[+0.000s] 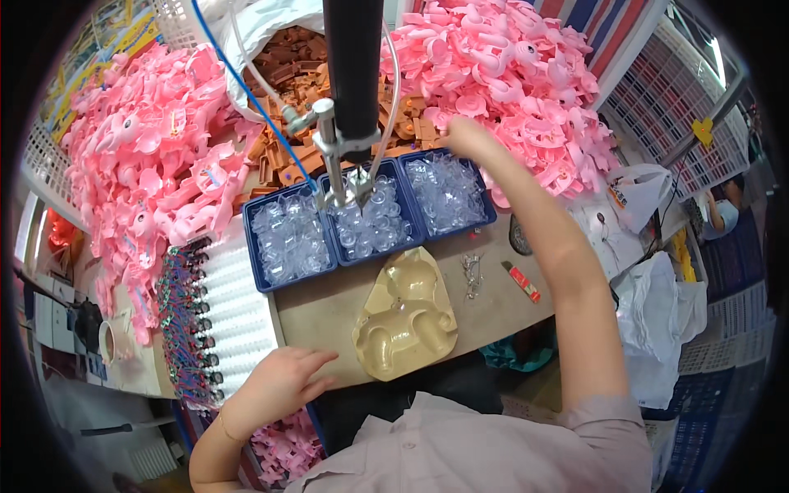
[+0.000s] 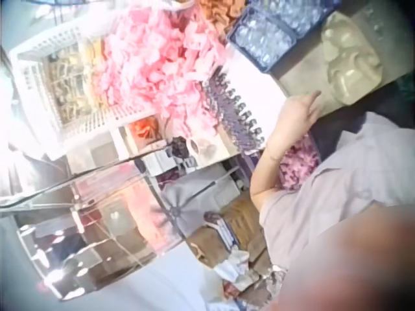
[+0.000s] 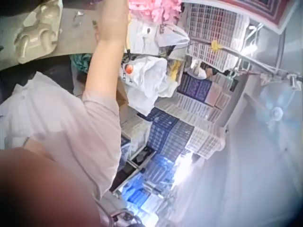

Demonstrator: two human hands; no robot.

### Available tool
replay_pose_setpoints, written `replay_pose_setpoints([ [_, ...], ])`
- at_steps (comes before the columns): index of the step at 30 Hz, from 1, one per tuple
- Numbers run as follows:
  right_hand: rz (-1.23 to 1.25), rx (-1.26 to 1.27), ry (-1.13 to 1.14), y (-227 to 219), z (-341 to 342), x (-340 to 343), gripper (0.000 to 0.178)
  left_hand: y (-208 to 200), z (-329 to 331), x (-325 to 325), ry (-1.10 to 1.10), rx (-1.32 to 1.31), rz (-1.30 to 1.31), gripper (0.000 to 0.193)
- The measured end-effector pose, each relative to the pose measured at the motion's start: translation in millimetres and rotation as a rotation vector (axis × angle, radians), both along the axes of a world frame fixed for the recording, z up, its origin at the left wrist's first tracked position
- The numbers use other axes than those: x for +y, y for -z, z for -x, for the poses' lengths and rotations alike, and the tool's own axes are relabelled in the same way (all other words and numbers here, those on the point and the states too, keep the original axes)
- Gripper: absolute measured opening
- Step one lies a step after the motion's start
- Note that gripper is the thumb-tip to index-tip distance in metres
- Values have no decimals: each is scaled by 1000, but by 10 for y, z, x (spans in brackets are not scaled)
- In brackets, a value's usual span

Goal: Assembling plastic toy ponies by connecting internal electronics, fitting shell halves together, and securing them with a pneumatic screwdriver.

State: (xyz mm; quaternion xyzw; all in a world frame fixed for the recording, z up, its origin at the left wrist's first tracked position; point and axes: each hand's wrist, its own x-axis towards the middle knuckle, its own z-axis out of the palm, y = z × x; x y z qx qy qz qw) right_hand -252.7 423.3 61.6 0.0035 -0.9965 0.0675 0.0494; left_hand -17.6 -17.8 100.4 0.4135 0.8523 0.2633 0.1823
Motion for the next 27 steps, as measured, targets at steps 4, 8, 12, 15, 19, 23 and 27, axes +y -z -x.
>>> replay_pose_setpoints([
  [4, -173, 186, 287, 106, 547, 672, 29, -85, 1, -261, -72, -304, 177, 36],
  [8, -157, -133, 127, 509, 590, 606, 41, -172, 157, -451, -179, -347, 137, 33],
  [12, 42, 96, 249, 636, 690, 277, 25, -231, 452, -369, -262, -213, 140, 33],
  [15, 154, 156, 235, 789, 824, 511, 23, -196, 1145, -157, -140, -164, 124, 34],
  [19, 309, 384, 299, 1026, 971, 800, 29, -124, 2302, 304, -85, 187, 171, 39],
  [23, 358, 395, 335, 752, 1126, 519, 39, 500, 3000, 661, -474, 630, -7, 28],
  [27, 1581, 543, 572, 106, 970, 70, 23, 1145, 3299, 520, -250, 737, 160, 20],
])
